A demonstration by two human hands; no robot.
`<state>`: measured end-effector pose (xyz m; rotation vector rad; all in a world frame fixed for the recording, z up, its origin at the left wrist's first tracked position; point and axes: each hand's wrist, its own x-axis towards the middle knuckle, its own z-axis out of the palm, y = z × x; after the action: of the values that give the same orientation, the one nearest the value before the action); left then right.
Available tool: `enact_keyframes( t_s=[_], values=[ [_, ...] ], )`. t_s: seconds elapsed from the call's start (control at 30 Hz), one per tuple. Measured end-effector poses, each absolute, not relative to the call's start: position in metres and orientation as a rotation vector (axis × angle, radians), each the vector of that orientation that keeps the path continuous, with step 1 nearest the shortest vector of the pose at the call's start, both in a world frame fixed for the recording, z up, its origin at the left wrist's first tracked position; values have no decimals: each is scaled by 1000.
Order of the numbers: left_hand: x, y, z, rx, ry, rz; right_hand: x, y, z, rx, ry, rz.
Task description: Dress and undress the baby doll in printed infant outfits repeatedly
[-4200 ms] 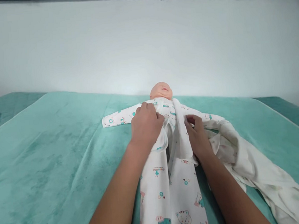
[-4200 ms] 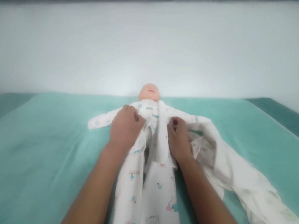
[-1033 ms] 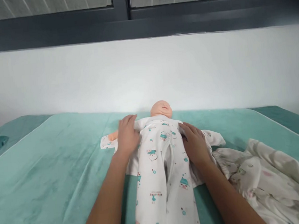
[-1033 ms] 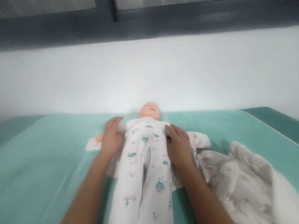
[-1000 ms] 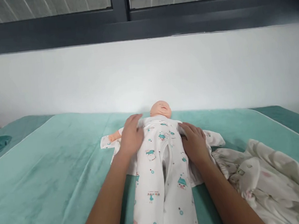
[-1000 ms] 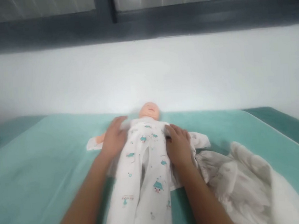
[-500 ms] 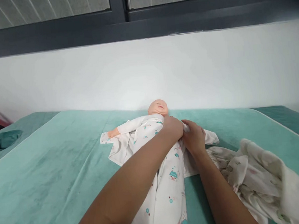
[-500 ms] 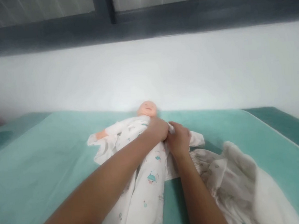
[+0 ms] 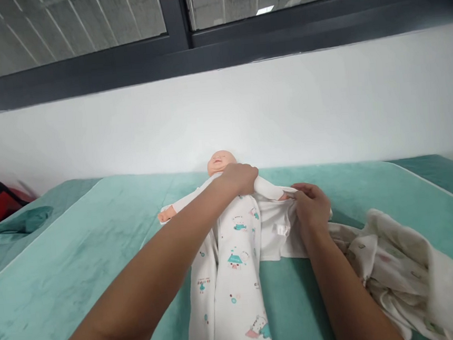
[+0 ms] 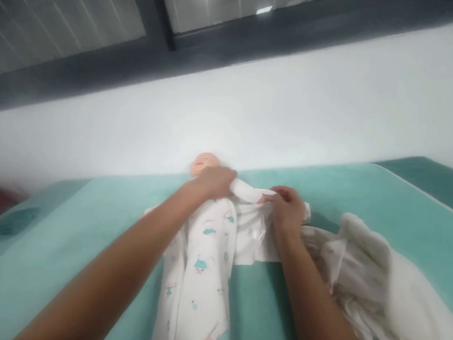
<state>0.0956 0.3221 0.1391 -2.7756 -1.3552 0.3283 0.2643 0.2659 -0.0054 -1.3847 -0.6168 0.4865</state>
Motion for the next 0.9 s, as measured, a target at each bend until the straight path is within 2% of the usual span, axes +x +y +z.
enact_keyframes(
  t_s=[0.17, 0.63, 0.7, 0.83, 0.9],
  values=[
    [85, 320, 149, -2791, -1387, 225, 270, 268, -8, -1172, -258, 607],
    [72, 313, 152, -2783, -1417, 165, 283, 270, -6, -1104, -185, 700],
    [81, 319, 139, -2775, -1422, 133, 282, 269, -2, -1100, -237, 628],
    [90, 317, 115, -2759, -1463, 45, 270, 263, 8, -1167, -495, 213],
    [77, 307, 107, -2763, -1492, -97, 252, 259, 13, -1259, -744, 171]
  ],
)
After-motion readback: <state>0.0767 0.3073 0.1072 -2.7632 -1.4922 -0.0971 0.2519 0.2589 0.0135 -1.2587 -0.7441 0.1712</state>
